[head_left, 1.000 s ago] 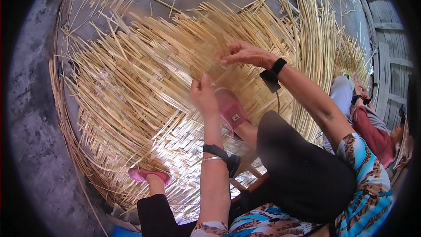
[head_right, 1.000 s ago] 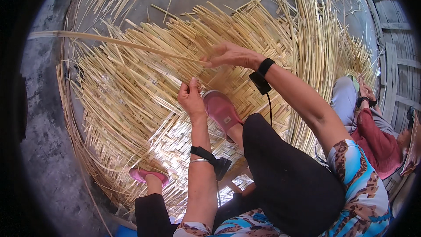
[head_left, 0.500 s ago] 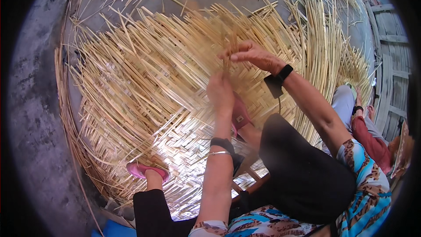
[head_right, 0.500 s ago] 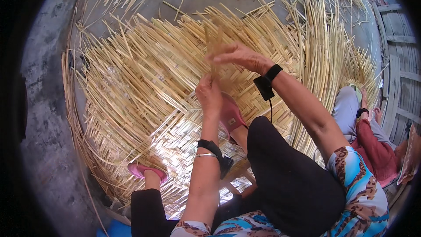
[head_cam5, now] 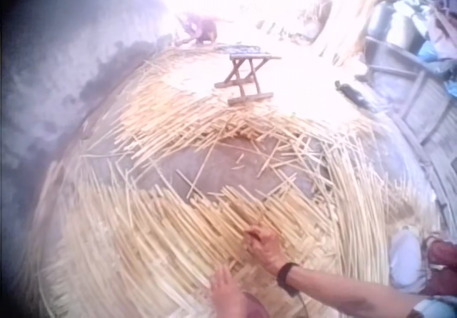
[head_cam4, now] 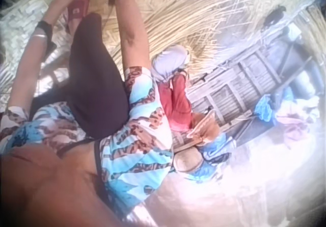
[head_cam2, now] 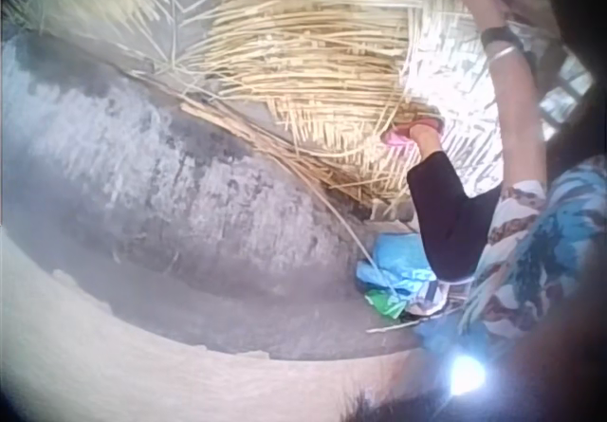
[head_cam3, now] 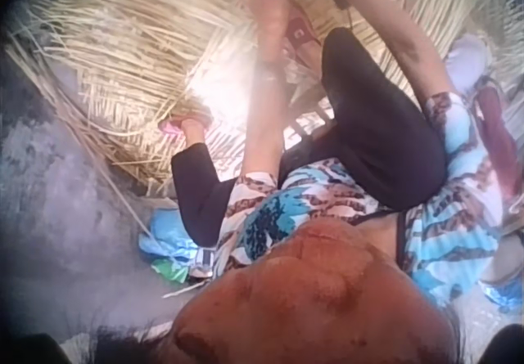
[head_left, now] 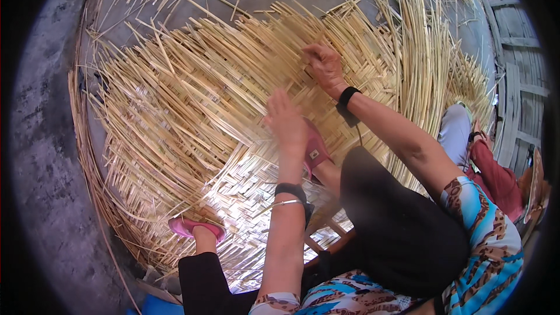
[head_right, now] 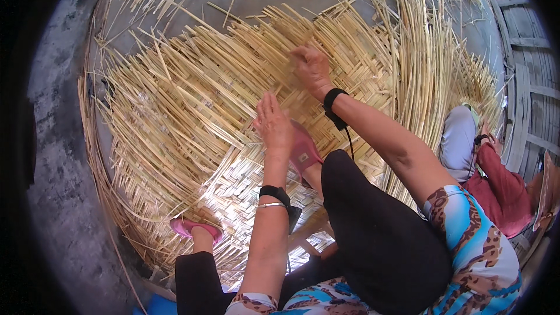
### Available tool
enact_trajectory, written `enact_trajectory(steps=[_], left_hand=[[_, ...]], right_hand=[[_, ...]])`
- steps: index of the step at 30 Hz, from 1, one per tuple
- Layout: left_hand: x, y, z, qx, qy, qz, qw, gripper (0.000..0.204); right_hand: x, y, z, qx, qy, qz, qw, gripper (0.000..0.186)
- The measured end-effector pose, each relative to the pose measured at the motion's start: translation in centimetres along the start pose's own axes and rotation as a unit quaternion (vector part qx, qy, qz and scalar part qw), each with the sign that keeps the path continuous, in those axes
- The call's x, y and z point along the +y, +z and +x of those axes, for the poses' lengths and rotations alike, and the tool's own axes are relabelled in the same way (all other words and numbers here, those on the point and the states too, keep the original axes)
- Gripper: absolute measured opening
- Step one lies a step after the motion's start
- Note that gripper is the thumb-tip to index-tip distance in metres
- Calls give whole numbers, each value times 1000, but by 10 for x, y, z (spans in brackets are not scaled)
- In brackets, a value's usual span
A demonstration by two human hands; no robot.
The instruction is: The recorder is weaving thin bamboo strips together to create a large mat on the ground.
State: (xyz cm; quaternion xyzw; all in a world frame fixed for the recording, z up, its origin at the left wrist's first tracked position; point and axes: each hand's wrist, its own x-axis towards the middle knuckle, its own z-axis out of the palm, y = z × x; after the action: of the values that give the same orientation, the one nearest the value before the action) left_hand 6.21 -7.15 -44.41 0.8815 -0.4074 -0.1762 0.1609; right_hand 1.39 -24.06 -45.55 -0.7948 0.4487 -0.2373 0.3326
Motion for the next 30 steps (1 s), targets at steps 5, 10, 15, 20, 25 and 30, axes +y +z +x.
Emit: enact_trajectory(steps=[5,10,15,20,25,30], left_hand=[[5,-8,-8,-59,36,-40,997,68],[9,-16,-7,-91,35,-17,995,68],[8,-14,-8,-60,22,-60,996,68],[5,-7,-10,-47,19,-84,995,65],[3,-2,-10,-32,29,-63,997,65],[1,-2,-10,-29,28,-69,997,63]], right_hand=[[7,-14,-31,28,125,105,986,19],[14,-16,-24,8,213,173,961,24],[19,-10,-3,-9,188,244,951,29],[30,-8,-8,19,238,147,960,31],[31,-4,-9,25,191,136,972,29],[25,-9,-21,70,196,164,964,28]])
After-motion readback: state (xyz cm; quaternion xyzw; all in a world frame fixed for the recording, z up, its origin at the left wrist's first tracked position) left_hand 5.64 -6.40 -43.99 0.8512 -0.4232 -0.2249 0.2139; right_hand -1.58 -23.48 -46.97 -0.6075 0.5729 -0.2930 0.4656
